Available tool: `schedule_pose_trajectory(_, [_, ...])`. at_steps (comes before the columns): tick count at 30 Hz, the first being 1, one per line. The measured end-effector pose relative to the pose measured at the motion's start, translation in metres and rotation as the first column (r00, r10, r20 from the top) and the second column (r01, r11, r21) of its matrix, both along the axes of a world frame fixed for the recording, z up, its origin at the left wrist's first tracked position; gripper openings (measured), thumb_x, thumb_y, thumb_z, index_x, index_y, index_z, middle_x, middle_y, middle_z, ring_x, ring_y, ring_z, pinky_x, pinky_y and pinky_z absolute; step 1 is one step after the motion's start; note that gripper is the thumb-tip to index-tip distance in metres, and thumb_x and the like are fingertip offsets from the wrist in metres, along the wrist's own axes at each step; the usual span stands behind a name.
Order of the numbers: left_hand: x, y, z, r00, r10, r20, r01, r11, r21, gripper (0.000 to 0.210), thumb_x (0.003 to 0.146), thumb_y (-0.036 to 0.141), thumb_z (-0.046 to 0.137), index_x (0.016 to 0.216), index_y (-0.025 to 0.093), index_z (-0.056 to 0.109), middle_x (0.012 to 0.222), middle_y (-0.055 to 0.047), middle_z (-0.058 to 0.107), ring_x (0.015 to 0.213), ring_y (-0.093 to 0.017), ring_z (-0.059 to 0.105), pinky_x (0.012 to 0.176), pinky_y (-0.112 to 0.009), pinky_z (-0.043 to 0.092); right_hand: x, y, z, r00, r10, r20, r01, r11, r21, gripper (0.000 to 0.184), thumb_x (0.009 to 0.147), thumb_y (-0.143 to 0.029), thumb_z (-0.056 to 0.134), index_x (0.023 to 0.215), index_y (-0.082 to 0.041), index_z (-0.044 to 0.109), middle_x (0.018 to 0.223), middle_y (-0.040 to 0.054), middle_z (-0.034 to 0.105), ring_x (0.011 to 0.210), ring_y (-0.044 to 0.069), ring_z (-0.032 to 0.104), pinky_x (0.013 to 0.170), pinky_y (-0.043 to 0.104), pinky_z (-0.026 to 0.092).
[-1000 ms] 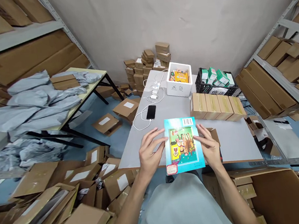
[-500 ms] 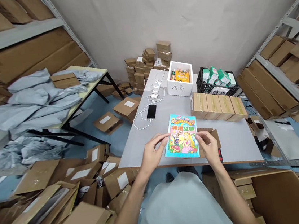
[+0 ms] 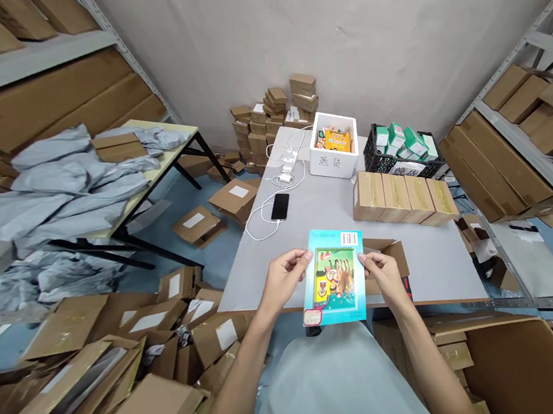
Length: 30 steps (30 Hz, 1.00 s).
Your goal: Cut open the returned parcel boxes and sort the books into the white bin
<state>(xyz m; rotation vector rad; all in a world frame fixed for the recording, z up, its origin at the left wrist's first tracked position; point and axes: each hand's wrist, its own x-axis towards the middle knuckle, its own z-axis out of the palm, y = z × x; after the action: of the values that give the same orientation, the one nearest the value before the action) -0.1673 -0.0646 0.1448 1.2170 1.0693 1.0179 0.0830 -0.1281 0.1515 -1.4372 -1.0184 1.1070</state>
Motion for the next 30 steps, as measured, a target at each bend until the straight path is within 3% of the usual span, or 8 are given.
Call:
schedule_pose_trajectory(3, [0.002,0.001,-0.003,1.0,0.011,0.019,-0.011,1.0,-0.022,0.054,0.086,0.072,0.083,0.088,0.018,0.08,0.05,0.005,0.054,0.046,-0.01,0.046,0.047,-0.022,0.042,0.0,0.003,0.001,1.0,-0.015,-0.004,0.015,1.0,-0.004,0.06,0.083,-0.075,0.085,0.061,-0.021,0.071,0.056,-0.0004,0.057,0.058,0.015,0.049,0.059,0.03,0.041])
schedule_pose_trajectory(5, [0.003,0.003,-0.007,0.999,0.024,0.031,-0.024,0.999,-0.024,0.056,0.085,0.073,0.084,0.095,0.018,0.08,0.054,0.003,0.061,0.046,-0.012,0.052,0.048,-0.024,0.047,0.0,0.004,0.0,1.0,-0.029,-0.012,0.029,1.0,-0.007,0.055,0.083,-0.073,0.086,0.073,-0.02,0.08,0.056,-0.0008,0.058,0.057,0.015,0.049,0.059,0.031,0.042])
schedule_pose_trajectory(8, [0.005,0.007,-0.014,0.998,0.029,0.06,-0.028,1.0,-0.015,0.063,0.089,0.075,0.079,0.109,0.016,0.083,0.084,-0.01,0.083,0.064,-0.021,0.075,0.055,-0.03,0.06,0.0,0.005,-0.004,0.999,-0.035,-0.027,0.035,0.999,-0.002,0.055,0.085,-0.072,0.085,0.098,-0.019,0.089,0.064,0.0014,0.069,0.058,0.018,0.055,0.062,0.033,0.049])
schedule_pose_trajectory(12, [0.01,0.013,-0.021,0.997,0.035,0.07,-0.036,0.999,0.012,0.07,0.098,0.079,0.066,0.122,0.015,0.083,0.126,-0.017,0.083,0.089,-0.027,0.082,0.069,-0.037,0.07,0.001,0.011,-0.008,0.999,-0.046,-0.009,0.046,0.999,-0.021,0.067,0.093,-0.077,0.074,0.123,-0.018,0.087,0.063,0.0012,0.069,0.058,0.018,0.057,0.058,0.031,0.047])
schedule_pose_trajectory(18, [0.019,0.031,-0.026,0.997,-0.017,0.073,0.017,1.0,-0.008,0.058,0.097,0.07,0.073,0.12,0.017,0.083,0.126,-0.015,0.083,0.106,-0.029,0.079,0.075,-0.037,0.071,0.012,0.033,-0.015,0.995,-0.102,-0.015,0.101,0.994,-0.05,0.067,0.089,-0.075,0.079,0.125,-0.019,0.087,0.08,0.0063,0.079,0.06,0.02,0.061,0.051,0.03,0.047])
schedule_pose_trajectory(23, [0.033,0.057,-0.035,0.994,0.016,0.107,-0.009,0.997,-0.073,0.06,0.093,0.06,0.08,0.135,0.018,0.075,0.117,-0.014,0.082,0.103,-0.028,0.079,0.068,-0.031,0.067,0.027,0.057,-0.02,0.991,-0.109,-0.079,0.102,0.991,-0.091,0.065,0.088,-0.07,0.082,0.129,-0.019,0.083,0.091,0.0074,0.083,0.061,0.019,0.066,0.056,0.033,0.056])
schedule_pose_trajectory(27, [0.047,0.088,-0.038,0.993,0.041,0.114,-0.027,0.992,-0.12,0.064,0.093,0.06,0.079,0.14,0.018,0.071,0.12,-0.014,0.081,0.069,-0.016,0.073,0.05,-0.024,0.053,0.041,0.091,-0.018,0.986,-0.132,-0.104,0.124,0.989,-0.075,0.062,0.089,-0.068,0.083,0.129,-0.021,0.081,0.092,0.0065,0.082,0.061,0.019,0.068,0.055,0.032,0.058])
schedule_pose_trajectory(30, [0.063,0.136,-0.025,0.994,0.032,0.104,-0.02,0.994,-0.107,0.068,0.092,0.063,0.08,0.142,0.018,0.071,0.128,-0.017,0.079,0.055,-0.01,0.065,0.042,-0.021,0.042,0.054,0.142,-0.009,0.986,-0.134,-0.096,0.133,0.991,-0.017,0.061,0.089,-0.067,0.082,0.127,-0.02,0.081,0.102,0.0084,0.084,0.063,0.017,0.068,0.055,0.032,0.059])
